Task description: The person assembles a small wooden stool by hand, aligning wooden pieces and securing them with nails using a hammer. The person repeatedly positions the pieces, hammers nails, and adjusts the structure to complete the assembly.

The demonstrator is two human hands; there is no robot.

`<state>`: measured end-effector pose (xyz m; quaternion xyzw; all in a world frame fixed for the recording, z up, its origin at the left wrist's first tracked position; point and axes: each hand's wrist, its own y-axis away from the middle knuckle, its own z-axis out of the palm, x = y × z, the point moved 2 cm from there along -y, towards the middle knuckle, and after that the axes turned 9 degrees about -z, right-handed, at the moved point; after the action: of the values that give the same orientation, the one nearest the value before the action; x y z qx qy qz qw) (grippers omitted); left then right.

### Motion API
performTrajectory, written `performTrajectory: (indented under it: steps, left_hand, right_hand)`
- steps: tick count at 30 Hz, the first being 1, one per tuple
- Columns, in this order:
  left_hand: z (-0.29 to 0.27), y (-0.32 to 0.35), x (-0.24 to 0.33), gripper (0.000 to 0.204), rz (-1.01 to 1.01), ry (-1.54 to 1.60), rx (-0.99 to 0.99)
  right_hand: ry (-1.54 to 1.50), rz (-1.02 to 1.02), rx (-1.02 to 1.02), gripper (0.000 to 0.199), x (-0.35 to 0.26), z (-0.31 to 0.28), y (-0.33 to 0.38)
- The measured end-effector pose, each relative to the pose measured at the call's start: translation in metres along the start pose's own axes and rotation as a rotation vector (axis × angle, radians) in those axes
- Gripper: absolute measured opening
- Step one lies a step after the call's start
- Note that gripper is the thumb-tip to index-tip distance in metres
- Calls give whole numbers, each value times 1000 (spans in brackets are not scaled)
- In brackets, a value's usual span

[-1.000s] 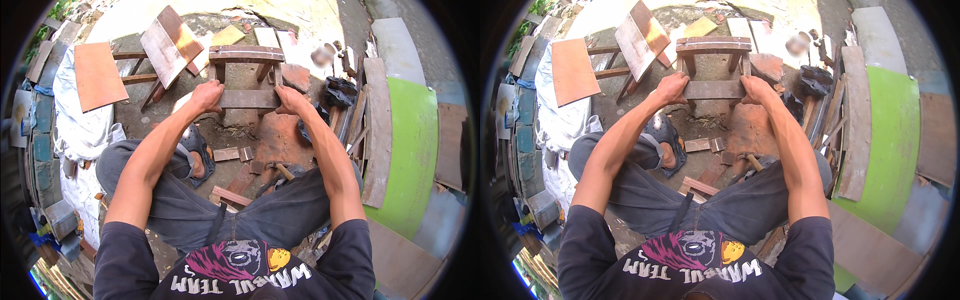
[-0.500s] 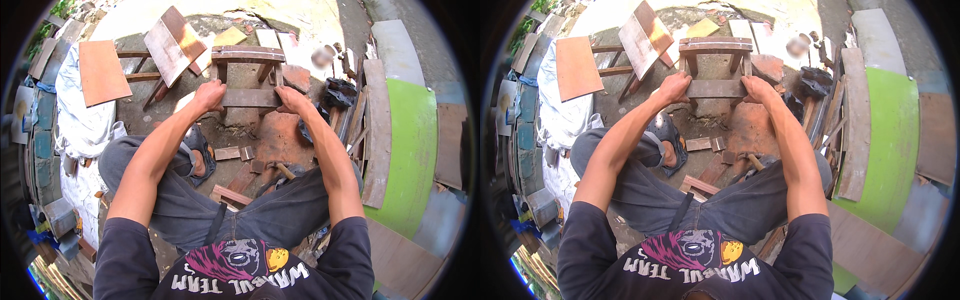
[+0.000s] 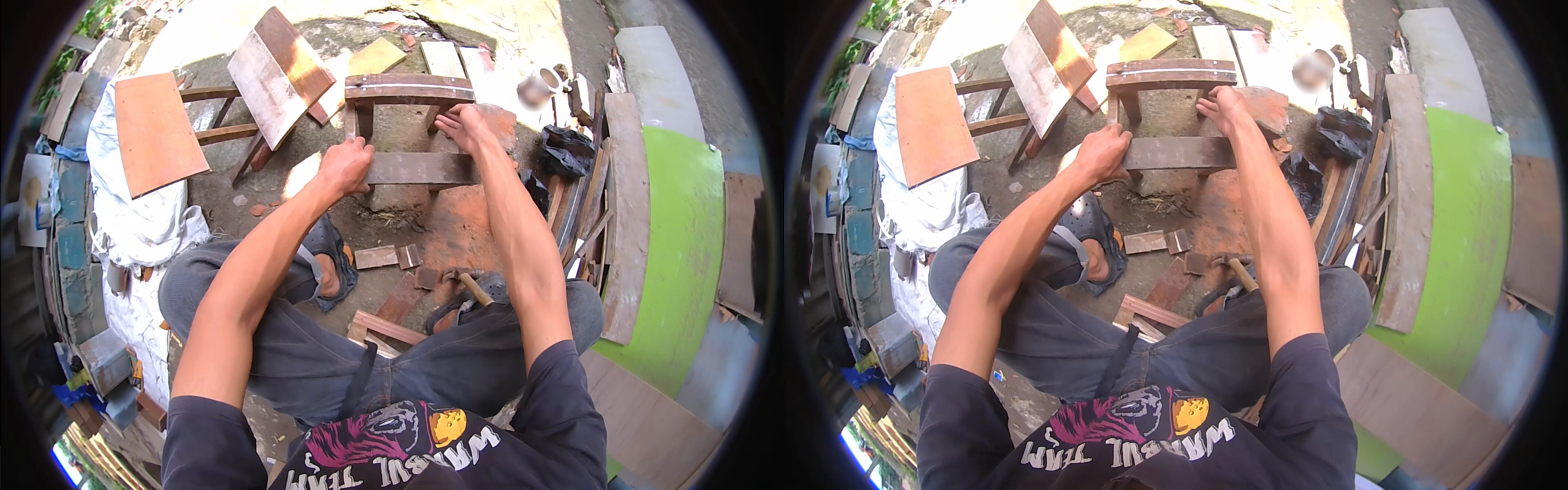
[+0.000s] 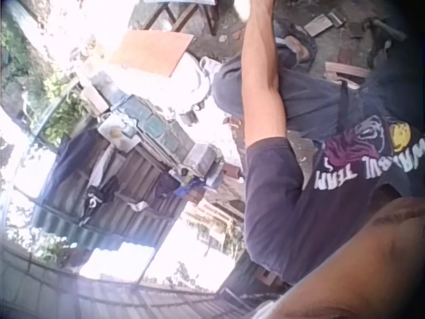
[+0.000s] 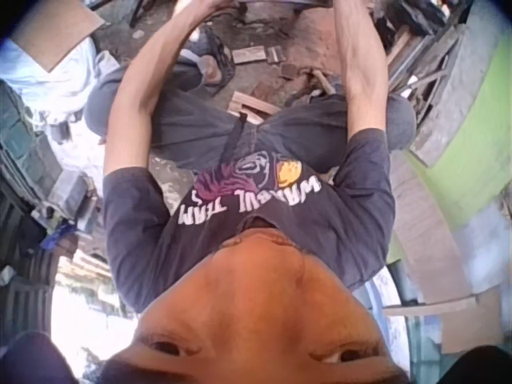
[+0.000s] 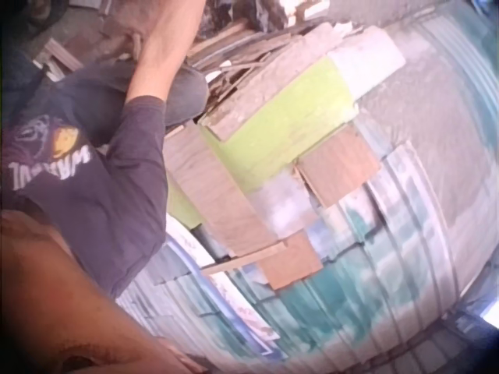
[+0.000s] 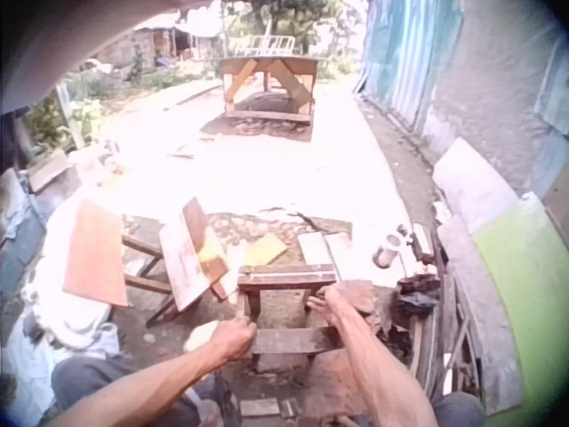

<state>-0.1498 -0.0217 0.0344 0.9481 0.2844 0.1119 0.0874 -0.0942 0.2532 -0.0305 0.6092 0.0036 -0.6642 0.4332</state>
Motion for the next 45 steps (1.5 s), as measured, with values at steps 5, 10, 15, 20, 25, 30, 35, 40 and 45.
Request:
performTrajectory:
  steps: [5,10,15,20,25,30,35,40,45]
  left_hand:
    - [5,0,-5,58,-6,12,36]
    - [8,2,-8,55,-26,39,30]
    - [10,0,-6,55,-31,38,40]
    - [9,2,-7,56,-38,41,14]
    - [8,2,-6,58,-32,33,28]
    - [8,4,-10,49,-12,50,67]
    - [12,7,-15,70,-1,33,81]
    - [17,17,-31,80,17,73,102]
    - [11,22,-30,71,8,50,165]
  right_hand:
    - [-211,62,139,41,-2,19,-7]
    - [-141,195,192,41,-14,23,5]
    - [-8,275,219,35,-22,17,-11]
    - [92,258,200,27,-22,12,-13]
    - [1034,-78,-152,42,-32,-4,15]
    - [1771,-506,-868,63,-46,-8,92]
    - [2181,-677,-871,72,-45,-31,123]
    - [1984,-763,-715,68,-26,-50,112]
    - [1789,-807,-729,62,-21,-55,99]
